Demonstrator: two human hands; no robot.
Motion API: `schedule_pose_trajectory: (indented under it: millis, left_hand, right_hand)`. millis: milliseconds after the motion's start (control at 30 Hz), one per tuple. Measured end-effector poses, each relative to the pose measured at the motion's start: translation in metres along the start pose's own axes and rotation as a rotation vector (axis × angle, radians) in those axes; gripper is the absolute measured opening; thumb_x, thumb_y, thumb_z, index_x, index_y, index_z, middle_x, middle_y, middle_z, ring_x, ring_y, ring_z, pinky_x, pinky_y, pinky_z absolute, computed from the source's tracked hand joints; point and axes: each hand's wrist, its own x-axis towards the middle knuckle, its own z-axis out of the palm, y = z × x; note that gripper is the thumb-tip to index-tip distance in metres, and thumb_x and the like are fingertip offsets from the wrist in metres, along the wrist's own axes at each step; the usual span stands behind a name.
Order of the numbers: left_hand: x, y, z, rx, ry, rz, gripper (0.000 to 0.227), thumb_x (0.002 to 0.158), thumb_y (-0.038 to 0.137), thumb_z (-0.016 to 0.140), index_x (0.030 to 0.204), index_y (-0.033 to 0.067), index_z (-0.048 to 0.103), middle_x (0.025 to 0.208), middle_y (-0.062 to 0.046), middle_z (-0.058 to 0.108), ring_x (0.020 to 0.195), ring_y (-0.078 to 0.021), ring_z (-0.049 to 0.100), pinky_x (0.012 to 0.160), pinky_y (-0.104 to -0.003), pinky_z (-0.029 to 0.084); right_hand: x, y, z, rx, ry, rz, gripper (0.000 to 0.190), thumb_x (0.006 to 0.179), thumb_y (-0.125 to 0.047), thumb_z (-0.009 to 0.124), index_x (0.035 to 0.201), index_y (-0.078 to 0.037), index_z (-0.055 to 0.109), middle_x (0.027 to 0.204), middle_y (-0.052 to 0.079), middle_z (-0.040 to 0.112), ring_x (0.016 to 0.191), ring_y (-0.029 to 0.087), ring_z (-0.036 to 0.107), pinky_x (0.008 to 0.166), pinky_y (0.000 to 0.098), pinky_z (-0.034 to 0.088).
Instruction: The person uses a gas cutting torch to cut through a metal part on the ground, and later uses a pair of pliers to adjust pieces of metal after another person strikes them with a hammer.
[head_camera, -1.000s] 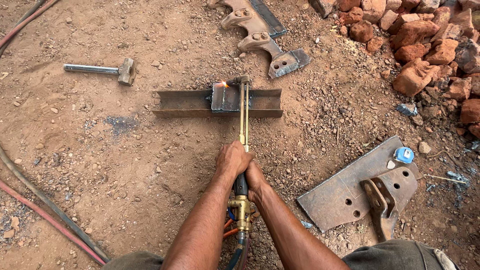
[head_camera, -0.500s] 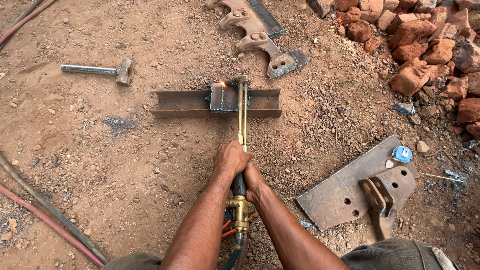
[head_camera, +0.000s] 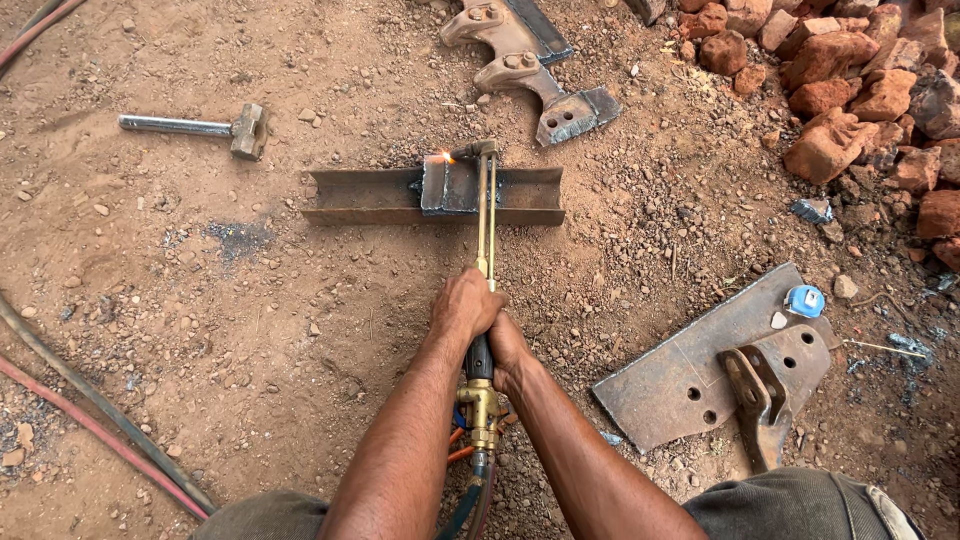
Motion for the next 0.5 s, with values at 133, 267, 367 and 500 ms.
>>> schedule_pose_trajectory:
  millis: [133,267,367,500]
  left_hand:
    - [-0.0018,0.0019,-0.0016,-0.008,0.02,0.018,0.046,0.095,0.036,0.075,0.12,-0.0003,0.062,0.096,-0.014,0.072,0.079,-0.025,0.072,0.076,-0.042,0.063]
    - [-0.0034,0.0013,-0.0032,-0.022,0.017,0.018,0.041,0.096,0.033,0.073,0.118,0.0006,0.063,0.095,-0.014,0.073,0.079,-0.0241,0.073,0.075,-0.04,0.064]
    - [-0.0032,0.0017,-0.003,-0.022,0.016,0.015,0.041,0.096,0.035,0.073,0.117,0.0009,0.064,0.095,-0.013,0.073,0.079,-0.0238,0.073,0.074,-0.04,0.064]
    - [-0.0032,0.0022,-0.0037,-0.01,0.019,0.019,0.041,0.095,0.034,0.074,0.116,0.0006,0.064,0.095,-0.013,0.073,0.079,-0.0237,0.073,0.074,-0.04,0.064]
  right_hand:
    - [-0.0004,0.0002,0.0024,0.04,-0.006,-0.007,0.024,0.104,-0.022,0.05,0.108,0.002,0.055,0.085,0.013,0.067,0.059,0.016,0.07,0.051,0.0264,0.064]
    - [-0.0002,0.0004,0.0027,0.02,0.01,-0.015,0.023,0.104,-0.021,0.051,0.108,0.001,0.055,0.085,0.013,0.067,0.059,0.016,0.07,0.052,0.0264,0.064]
    - [-0.0003,0.0007,0.0023,0.019,0.018,-0.012,0.024,0.103,-0.022,0.052,0.108,0.001,0.054,0.086,0.013,0.067,0.059,0.016,0.071,0.053,0.0265,0.064]
    - [0.0005,0.0009,0.0018,0.014,0.029,-0.006,0.024,0.103,-0.022,0.053,0.108,0.002,0.054,0.086,0.013,0.067,0.058,0.016,0.07,0.052,0.0262,0.064]
